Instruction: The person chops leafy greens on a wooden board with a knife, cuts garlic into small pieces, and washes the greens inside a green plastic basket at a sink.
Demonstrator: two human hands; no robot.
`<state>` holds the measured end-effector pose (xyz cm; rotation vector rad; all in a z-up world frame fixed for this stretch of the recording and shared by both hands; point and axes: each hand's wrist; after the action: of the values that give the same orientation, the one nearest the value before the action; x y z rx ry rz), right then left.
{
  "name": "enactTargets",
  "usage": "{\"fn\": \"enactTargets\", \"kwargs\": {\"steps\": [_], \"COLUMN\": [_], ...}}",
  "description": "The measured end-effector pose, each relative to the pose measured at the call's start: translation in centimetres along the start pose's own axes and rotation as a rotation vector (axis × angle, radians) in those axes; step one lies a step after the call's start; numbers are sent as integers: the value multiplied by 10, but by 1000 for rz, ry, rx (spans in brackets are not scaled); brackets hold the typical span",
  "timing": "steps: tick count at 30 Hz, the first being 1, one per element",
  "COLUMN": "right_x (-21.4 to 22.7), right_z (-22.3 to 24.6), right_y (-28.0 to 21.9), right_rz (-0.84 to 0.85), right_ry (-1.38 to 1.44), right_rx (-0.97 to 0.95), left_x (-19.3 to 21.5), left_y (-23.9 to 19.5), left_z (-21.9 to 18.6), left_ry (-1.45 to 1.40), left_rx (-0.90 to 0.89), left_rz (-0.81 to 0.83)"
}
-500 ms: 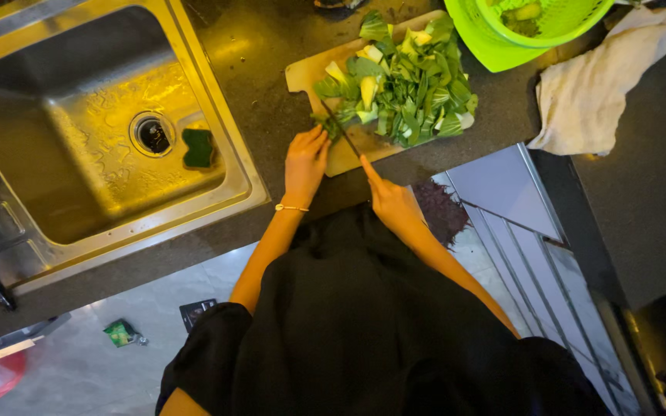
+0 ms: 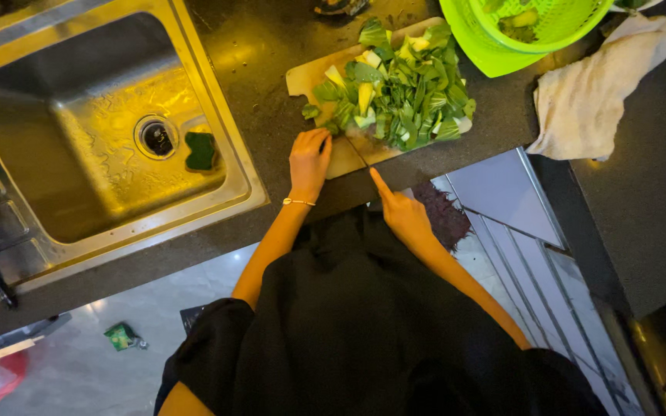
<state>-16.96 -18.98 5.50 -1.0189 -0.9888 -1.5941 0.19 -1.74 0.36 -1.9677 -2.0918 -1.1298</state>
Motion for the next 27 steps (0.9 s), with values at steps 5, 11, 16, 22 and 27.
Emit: {"fn": "enactTargets", "kwargs": {"steps": [5, 11, 16, 22, 27], "right_x": [5, 28, 36, 40, 48], "right_z": [-9, -9, -16, -32, -50], "right_y": [-8, -7, -7, -7, -13], "right_rz": [-5, -174, -239, -294, -335], "right_ry": [129, 194, 263, 353, 458], "right_rx": [-106, -163, -256, -299, -314], "left_x": [-17, -24, -68, -71, -22], "left_y": [7, 14, -10, -1, 35], "left_z": [-12, -12, -7, -43, -93], "left_ry": [-98, 37, 115, -293, 286], "left_rx": [-1, 86, 96, 164, 179], "left_rz": [31, 15, 106, 253, 540]}}
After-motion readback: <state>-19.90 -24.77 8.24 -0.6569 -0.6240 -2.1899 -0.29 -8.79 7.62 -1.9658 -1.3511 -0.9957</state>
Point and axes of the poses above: each hand's wrist, its own y-axis towards the middle knuckle, its own x-axis out of the back of the hand, z = x × y, and after that the axes turned 13 degrees about -z, right-handed
